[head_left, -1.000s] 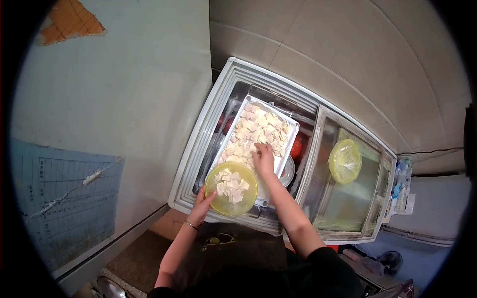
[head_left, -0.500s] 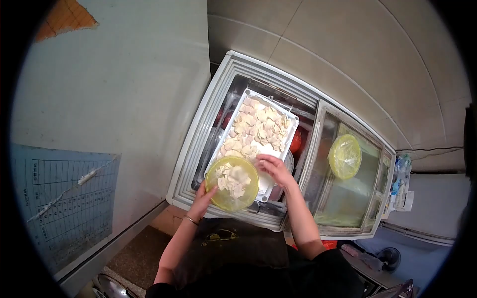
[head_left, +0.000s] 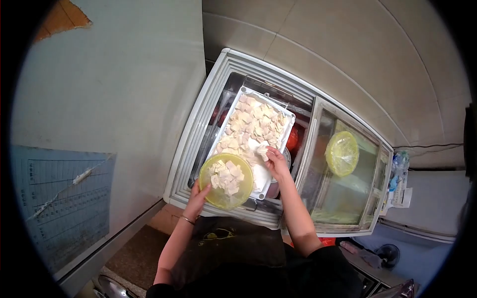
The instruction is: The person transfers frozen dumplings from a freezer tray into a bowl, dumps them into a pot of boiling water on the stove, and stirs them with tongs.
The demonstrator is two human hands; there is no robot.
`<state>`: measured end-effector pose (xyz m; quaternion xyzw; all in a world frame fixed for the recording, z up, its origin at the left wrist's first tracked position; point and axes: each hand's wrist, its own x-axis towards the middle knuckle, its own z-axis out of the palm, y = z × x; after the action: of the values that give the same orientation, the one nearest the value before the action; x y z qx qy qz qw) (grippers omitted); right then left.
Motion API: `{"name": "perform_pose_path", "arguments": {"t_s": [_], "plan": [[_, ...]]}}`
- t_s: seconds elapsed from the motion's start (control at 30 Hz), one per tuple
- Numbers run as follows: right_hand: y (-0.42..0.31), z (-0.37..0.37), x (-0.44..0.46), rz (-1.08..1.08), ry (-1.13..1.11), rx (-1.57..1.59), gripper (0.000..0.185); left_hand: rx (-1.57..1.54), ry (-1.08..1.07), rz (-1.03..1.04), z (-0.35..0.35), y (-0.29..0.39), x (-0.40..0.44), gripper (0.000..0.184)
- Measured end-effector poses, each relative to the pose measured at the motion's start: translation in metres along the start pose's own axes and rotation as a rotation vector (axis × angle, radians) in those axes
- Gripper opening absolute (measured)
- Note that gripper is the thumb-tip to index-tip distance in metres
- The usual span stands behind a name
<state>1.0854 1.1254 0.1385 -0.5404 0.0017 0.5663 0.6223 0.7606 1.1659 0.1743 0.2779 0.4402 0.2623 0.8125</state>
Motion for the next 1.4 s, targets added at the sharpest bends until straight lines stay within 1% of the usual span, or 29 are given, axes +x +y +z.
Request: {"name": "perform_pose_path", "arguments": {"t_s": [0.03,0.07,0.13,0.17,0.27,0.3,0.33,0.4,0.43,0.47,0.53,0.57,0.6,0.67,0.7,0.73,0.8,0.83,0.9,0.93,1.0,1.03,1.07,1.13,1.17,1.2,1.27,1.33,1.4], "plan": [[-0.008,-0.004,-0.006,0.019,-0.13,0.085,0.033,0.0,-0.003,0.001,0.0,0.0,0.001,0.045],[-0.013,-0.002,-0.012,0.017,-0.13,0.085,0.033,0.006,-0.004,-0.002,-0.001,-0.001,0.001,0.045],[-0.023,0.007,-0.025,0.059,-0.115,0.341,0.035,0.017,-0.008,-0.007,-0.003,-0.002,0.001,0.046],[-0.027,0.015,-0.034,0.059,-0.116,0.343,0.035,0.024,-0.007,-0.011,-0.003,-0.002,0.001,0.047],[-0.035,0.038,-0.062,0.069,-0.377,0.043,0.034,0.035,-0.03,-0.012,0.0,-0.001,0.003,0.048],[-0.036,0.039,-0.066,0.159,-0.392,-0.181,0.032,0.041,-0.052,-0.007,-0.001,-0.001,0.003,0.049],[-0.037,0.042,-0.064,0.161,-0.392,-0.18,0.032,0.041,-0.05,-0.008,-0.002,-0.002,0.003,0.049],[-0.045,0.05,-0.055,0.0,-0.325,-0.635,0.031,0.069,-0.039,-0.027,-0.003,-0.004,0.004,0.051],[-0.029,0.029,-0.028,-0.114,-0.21,-0.758,0.035,0.069,-0.043,-0.029,-0.002,-0.005,0.003,0.051],[-0.018,0.017,-0.012,-0.117,-0.209,-0.758,0.035,0.04,-0.027,-0.036,-0.001,-0.003,0.002,0.051],[0.0,0.006,0.012,-0.922,-0.015,-1.41,0.043,0.007,-0.01,-0.037,0.0,-0.003,0.002,0.051],[0.006,0.013,0.014,-0.83,0.015,-1.432,0.046,0.012,-0.009,-0.039,-0.002,-0.004,0.003,0.051],[0.009,0.017,0.015,-0.835,0.011,-1.429,0.046,0.019,-0.008,-0.041,-0.004,-0.004,0.004,0.052],[0.01,0.026,0.012,-0.778,-0.011,-1.546,0.045,0.03,0.002,-0.021,-0.005,-0.006,0.005,0.051],[0.007,0.034,0.009,-0.765,-0.003,-1.513,0.037,0.038,0.009,-0.01,-0.006,-0.007,0.004,0.051],[0.006,0.035,0.012,-0.761,-0.005,-1.513,0.037,0.037,0.012,-0.013,-0.007,-0.009,0.005,0.051],[0.002,0.029,0.02,-0.77,-0.011,-1.5,0.026,0.055,-0.015,-0.011,-0.006,-0.009,0.006,0.049],[0.0,0.025,0.02,-0.766,-0.007,-1.501,0.026,0.056,-0.017,-0.015,-0.005,-0.009,0.005,0.049],[-0.007,0.027,0.019,-0.813,0.054,-1.344,0.016,0.017,-0.021,-0.021,-0.005,-0.008,0.006,0.049],[-0.009,0.027,0.015,-0.814,0.047,-1.34,0.016,0.018,-0.014,-0.018,-0.005,-0.006,0.006,0.049],[-0.022,0.036,-0.011,-0.459,-0.052,-0.986,0.013,0.017,-0.01,-0.011,-0.005,-0.007,0.004,0.049],[-0.024,0.036,-0.021,-0.338,-0.273,-0.862,0.019,0.016,-0.006,-0.011,-0.007,-0.008,0.006,0.049],[-0.027,0.042,-0.029,-0.331,-0.272,-0.862,0.019,0.056,0.0,-0.005,-0.009,-0.011,0.008,0.049],[-0.031,0.051,-0.045,-0.348,-0.482,-0.846,0.031,0.097,-0.007,-0.009,-0.009,-0.014,0.008,0.049],[-0.028,0.043,-0.036,-0.371,-0.432,-0.995,0.044,0.068,0.005,-0.026,-0.007,-0.012,0.007,0.049],[-0.022,0.04,-0.031,-0.373,-0.421,-0.997,0.044,0.04,0.015,-0.042,-0.005,-0.01,0.006,0.049],[-0.006,0.038,-0.017,-0.801,-0.307,-1.514,0.048,0.028,-0.018,-0.031,-0.003,-0.006,0.004,0.048],[0.009,0.028,-0.009,-0.842,-0.289,-1.541,0.046,0.03,-0.037,-0.03,-0.004,0.0,0.002,0.047],[0.016,0.022,-0.006,-0.702,-0.155,-1.341,0.04,0.056,-0.023,-0.007,-0.006,0.005,-0.001,0.047]]}}
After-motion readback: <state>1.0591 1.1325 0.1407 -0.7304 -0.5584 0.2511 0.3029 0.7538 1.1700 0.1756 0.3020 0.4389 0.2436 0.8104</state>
